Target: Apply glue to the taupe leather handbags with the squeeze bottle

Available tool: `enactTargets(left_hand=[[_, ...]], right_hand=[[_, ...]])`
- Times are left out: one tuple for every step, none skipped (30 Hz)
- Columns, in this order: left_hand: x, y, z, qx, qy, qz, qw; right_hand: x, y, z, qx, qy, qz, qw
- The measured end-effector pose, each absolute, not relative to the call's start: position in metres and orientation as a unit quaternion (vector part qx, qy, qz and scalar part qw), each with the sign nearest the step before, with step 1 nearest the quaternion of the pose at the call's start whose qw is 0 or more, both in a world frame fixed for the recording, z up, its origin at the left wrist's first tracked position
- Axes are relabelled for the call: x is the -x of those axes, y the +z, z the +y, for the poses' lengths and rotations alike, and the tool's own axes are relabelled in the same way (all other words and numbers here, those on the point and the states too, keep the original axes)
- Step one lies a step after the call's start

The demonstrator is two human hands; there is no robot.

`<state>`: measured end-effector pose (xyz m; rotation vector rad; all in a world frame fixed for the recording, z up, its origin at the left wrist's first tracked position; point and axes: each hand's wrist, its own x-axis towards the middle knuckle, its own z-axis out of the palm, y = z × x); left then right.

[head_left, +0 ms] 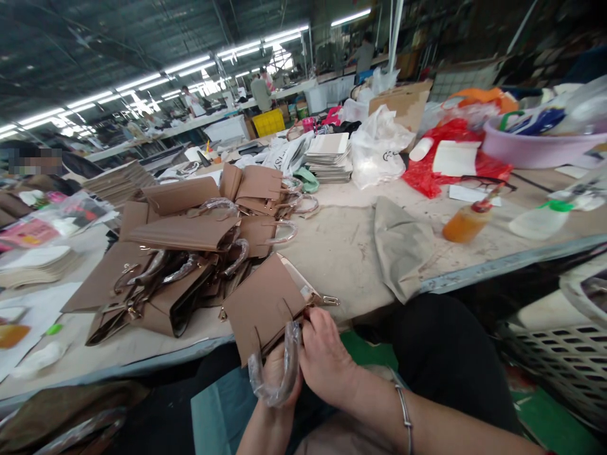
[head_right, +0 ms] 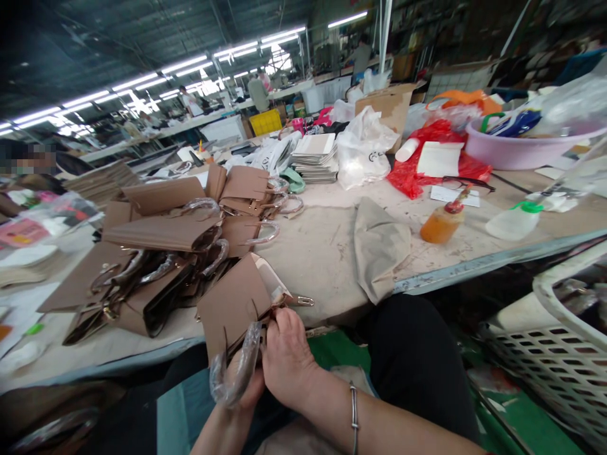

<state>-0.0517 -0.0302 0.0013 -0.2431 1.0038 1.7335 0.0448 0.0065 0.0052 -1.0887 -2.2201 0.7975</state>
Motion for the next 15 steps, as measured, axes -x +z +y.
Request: enactTargets(left_hand=[[0.053,0.004,-0.031,0.112,0.72,0.424,0.538],[0.054,0.007,-0.033,0.124,0.712,0.426,0.545],[0.054,0.01,-0.034,0.136,0.703,0.425,0.554],[0.055,0.014,-0.036,0.146,0.693,0.424,0.565],[0.056,0.017,-0.038,0.158,0.682,0.429,0.571],[0.057,0.02,-0.04,0.166,0.672,0.435,0.576],[0.059,0.021,-0.043,0.166,0.665,0.441,0.579],[0.062,0.021,-0.047,0.159,0.664,0.446,0.579],[0.065,0.019,-0.052,0.145,0.666,0.445,0.58],[0.07,0.015,-0.057,0.128,0.672,0.437,0.584],[0.076,0.008,-0.063,0.11,0.679,0.419,0.594],[0.083,0.0,-0.07,0.09,0.682,0.391,0.612],[0.091,-0.009,-0.078,0.074,0.683,0.359,0.632],[0.098,-0.018,-0.086,0.054,0.681,0.325,0.654],[0.105,-0.027,-0.094,0.033,0.686,0.291,0.666]], right_hand=[[-0.047,0.009,0.004,0.396,0.291,-0.833,0.254],[-0.052,0.013,0.003,0.38,0.297,-0.841,0.243],[-0.058,0.017,0.003,0.358,0.312,-0.847,0.238],[-0.065,0.021,0.004,0.331,0.329,-0.852,0.238],[-0.073,0.024,0.006,0.303,0.342,-0.856,0.244],[-0.081,0.025,0.008,0.278,0.348,-0.859,0.253],[-0.089,0.026,0.011,0.261,0.347,-0.86,0.267],[-0.096,0.025,0.014,0.251,0.339,-0.862,0.281],[-0.104,0.023,0.018,0.248,0.329,-0.862,0.296],[-0.112,0.021,0.023,0.252,0.318,-0.86,0.31],[-0.12,0.018,0.029,0.259,0.305,-0.857,0.325],[-0.131,0.015,0.036,0.268,0.289,-0.853,0.343],[-0.143,0.012,0.044,0.28,0.269,-0.847,0.363],[-0.158,0.009,0.053,0.295,0.241,-0.84,0.388],[-0.176,0.006,0.064,0.324,0.209,-0.825,0.414]])
